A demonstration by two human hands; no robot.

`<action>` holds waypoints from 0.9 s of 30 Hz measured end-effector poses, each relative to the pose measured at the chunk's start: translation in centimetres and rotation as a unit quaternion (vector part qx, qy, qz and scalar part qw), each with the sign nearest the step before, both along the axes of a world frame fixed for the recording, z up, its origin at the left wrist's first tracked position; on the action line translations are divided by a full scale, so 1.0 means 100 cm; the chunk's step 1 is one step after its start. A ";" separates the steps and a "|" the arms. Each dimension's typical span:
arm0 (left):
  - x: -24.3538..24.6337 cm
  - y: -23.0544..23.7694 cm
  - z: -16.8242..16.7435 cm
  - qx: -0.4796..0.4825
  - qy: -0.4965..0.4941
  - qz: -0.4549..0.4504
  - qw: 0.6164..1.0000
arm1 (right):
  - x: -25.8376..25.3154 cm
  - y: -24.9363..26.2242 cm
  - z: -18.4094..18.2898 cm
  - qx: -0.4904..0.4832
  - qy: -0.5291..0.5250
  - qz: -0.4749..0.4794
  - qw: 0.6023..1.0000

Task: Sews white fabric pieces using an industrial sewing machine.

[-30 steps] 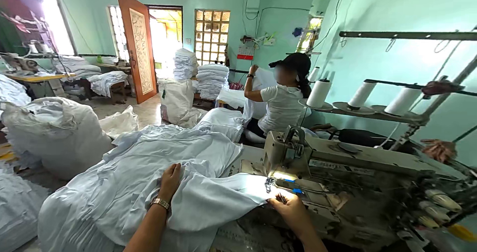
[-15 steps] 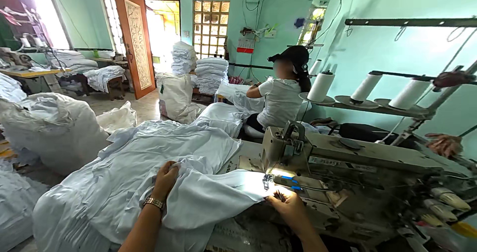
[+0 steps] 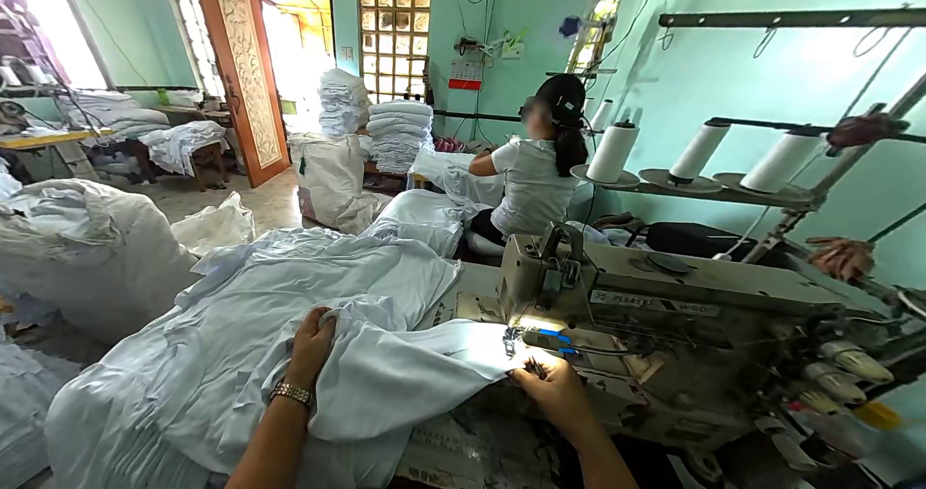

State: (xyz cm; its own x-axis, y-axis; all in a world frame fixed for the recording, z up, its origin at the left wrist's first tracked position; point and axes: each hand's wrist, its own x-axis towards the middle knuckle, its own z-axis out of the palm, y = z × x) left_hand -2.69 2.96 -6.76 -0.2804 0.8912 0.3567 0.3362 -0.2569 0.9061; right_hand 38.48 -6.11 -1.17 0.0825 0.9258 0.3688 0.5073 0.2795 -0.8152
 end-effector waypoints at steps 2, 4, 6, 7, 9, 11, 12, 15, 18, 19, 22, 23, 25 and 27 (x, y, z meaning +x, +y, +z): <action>0.000 0.000 0.001 -0.002 0.011 0.001 1.000 | 0.000 0.000 0.000 0.006 -0.002 0.000 1.000; -0.001 -0.001 0.002 -0.010 0.022 -0.003 1.000 | 0.000 -0.001 0.000 0.012 -0.008 0.000 1.000; -0.001 -0.001 0.002 -0.015 0.017 -0.002 1.000 | 0.000 0.000 0.000 0.011 -0.009 -0.001 1.000; 0.000 -0.001 0.002 -0.017 0.015 -0.002 1.000 | 0.000 -0.001 0.000 0.010 -0.009 -0.003 1.000; 0.000 -0.001 0.002 -0.014 0.012 -0.006 1.000 | 0.000 0.000 0.000 0.012 -0.004 -0.002 1.000; 0.000 -0.001 0.002 -0.007 0.013 -0.006 1.000 | 0.000 0.000 -0.001 0.014 -0.001 0.002 1.000; 0.000 -0.001 0.002 -0.006 0.014 -0.007 1.000 | 0.000 0.000 -0.001 0.015 -0.001 0.002 1.000; 0.001 -0.001 0.002 -0.010 0.016 -0.005 1.000 | 0.000 -0.001 0.001 0.011 -0.003 -0.001 1.000; 0.001 -0.001 0.002 -0.012 0.015 -0.006 1.000 | 0.001 -0.001 0.002 0.001 -0.006 -0.005 1.000; 0.001 -0.001 0.002 -0.012 0.015 -0.007 1.000 | 0.001 -0.001 0.002 -0.001 -0.005 -0.004 1.000; 0.001 -0.001 0.002 -0.009 0.015 -0.007 1.000 | 0.001 0.000 0.003 -0.001 -0.006 -0.003 1.000; 0.001 -0.001 0.001 -0.008 0.013 -0.006 1.000 | 0.000 0.000 0.003 -0.002 -0.007 -0.004 1.000; 0.001 -0.002 0.001 -0.009 0.011 -0.005 1.000 | 0.000 -0.001 0.003 -0.005 -0.007 -0.005 1.000; 0.001 -0.003 0.002 -0.006 0.008 -0.004 1.000 | 0.000 -0.001 0.004 -0.005 -0.004 -0.001 1.000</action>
